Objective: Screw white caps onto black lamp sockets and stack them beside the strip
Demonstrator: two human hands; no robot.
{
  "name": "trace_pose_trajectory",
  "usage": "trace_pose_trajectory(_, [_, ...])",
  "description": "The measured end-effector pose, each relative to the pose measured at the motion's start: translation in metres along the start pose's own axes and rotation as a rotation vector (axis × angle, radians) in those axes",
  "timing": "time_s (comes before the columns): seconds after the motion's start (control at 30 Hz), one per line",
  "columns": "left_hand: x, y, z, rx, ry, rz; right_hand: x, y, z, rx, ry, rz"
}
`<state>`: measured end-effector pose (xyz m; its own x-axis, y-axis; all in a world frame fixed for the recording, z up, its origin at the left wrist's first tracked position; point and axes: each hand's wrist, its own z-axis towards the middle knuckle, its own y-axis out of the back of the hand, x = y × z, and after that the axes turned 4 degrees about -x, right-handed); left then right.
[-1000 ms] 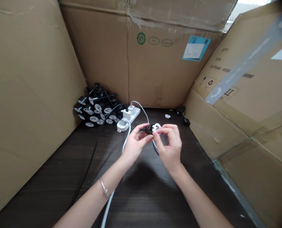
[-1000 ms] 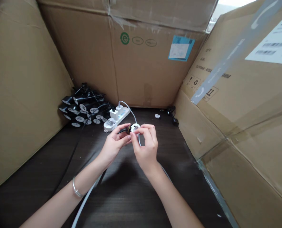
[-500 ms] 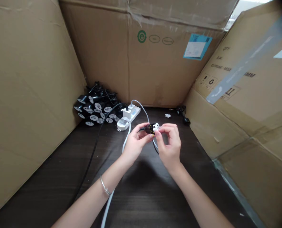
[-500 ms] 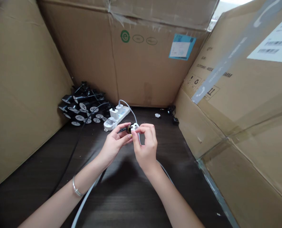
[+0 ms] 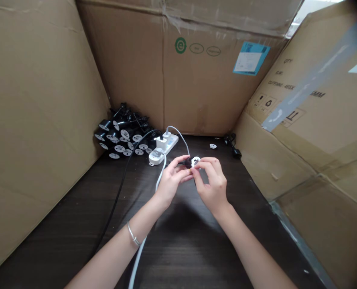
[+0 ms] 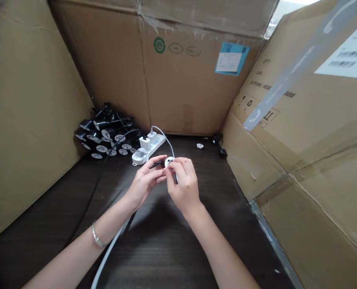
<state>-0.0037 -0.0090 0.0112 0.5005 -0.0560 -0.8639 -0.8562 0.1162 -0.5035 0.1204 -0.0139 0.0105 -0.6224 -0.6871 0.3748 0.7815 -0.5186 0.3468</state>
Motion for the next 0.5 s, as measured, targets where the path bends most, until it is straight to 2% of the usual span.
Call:
trace_pose_trajectory(0.13, [0.0004,0.0003,0.0004,-0.009,0.025,-0.045,-0.0027,-0.0003,0.0002,0.045,0.025,-0.037])
trace_pose_trajectory(0.33, [0.0021,0.0018,0.0012,-0.039,-0.044,0.042,0.0011,0.0001,-0.0001,0.086,0.038,-0.057])
trace_pose_trajectory(0.4, [0.0019,0.0018,0.0016,-0.045,-0.056,0.044,0.0033,0.0021,0.0005,0.051,-0.027,0.006])
trace_pose_trajectory(0.5, [0.0026,0.0015,0.0026,-0.033,-0.068,0.024,0.0017,0.0036,0.0016,-0.069,-0.201,0.138])
